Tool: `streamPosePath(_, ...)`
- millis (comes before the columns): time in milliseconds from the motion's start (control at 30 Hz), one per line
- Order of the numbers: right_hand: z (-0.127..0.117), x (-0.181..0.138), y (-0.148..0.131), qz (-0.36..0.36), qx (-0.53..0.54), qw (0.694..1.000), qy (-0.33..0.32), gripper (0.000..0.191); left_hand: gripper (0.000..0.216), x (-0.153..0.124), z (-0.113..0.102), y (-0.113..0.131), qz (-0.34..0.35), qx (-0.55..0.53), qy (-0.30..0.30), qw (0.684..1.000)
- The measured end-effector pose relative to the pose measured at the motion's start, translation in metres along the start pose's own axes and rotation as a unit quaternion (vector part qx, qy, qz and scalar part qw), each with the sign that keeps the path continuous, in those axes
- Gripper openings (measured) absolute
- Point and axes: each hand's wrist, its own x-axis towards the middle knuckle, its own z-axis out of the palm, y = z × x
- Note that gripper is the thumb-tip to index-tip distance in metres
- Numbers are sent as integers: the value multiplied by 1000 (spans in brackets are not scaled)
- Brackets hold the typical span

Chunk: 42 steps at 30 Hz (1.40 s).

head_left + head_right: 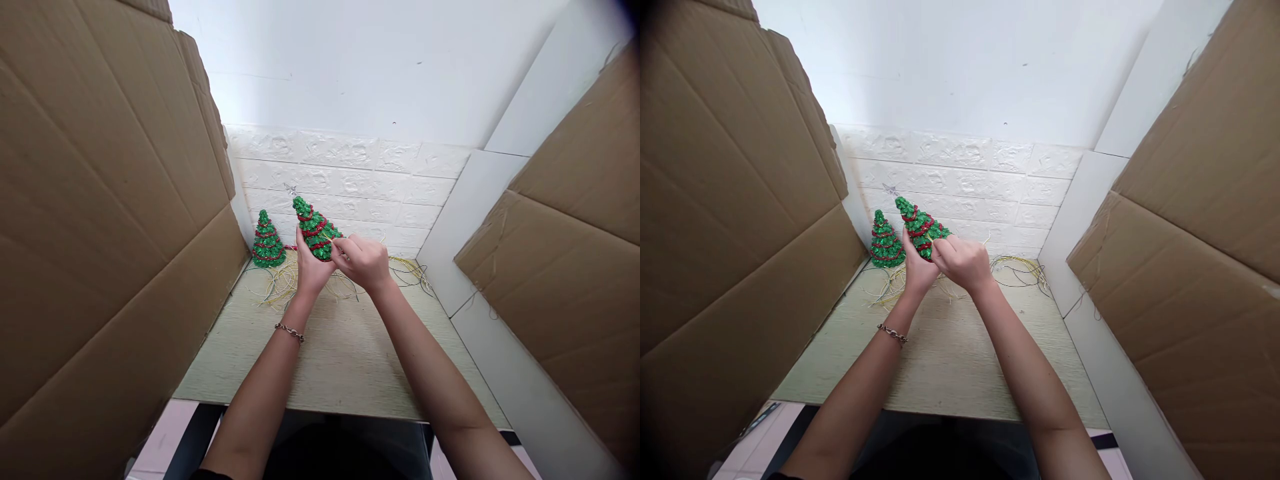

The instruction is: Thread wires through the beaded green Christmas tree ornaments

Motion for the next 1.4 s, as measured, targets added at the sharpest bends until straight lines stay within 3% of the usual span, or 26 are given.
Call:
streamPosePath(200, 1, 0, -5, -43, -2, 999, -11, 35, 95, 1, -1, 0, -4, -6, -9, 1000)
streamPosePath(467, -15, 5, -8, 43, -22, 997, -66, 32, 111, -1, 0, -3, 19, 20, -21, 999)
streamPosePath(767, -17, 9, -5, 99, -9, 981, -165, 20, 111, -3, 1, 1, 44, 56, -49, 996)
streamPosePath(1000, -35, 11, 1, 130, 25, 951, -279, 6, 113, -2, 1, -3, 10, 43, -18, 999)
streamPosePath(1100, -40, 10, 5, 143, 46, 940, -308, 16, 115, -1, 0, -2, 13, 60, -8, 998)
streamPosePath(1233, -46, 14, 6, 163, 65, 931, -319, 25, 115, 0, 0, -1, 22, 95, -17, 995)
streamPosePath(1400, -52, 19, 3, 194, 46, 943, -266, 25, 117, -1, 1, -7, 36, 114, -28, 992)
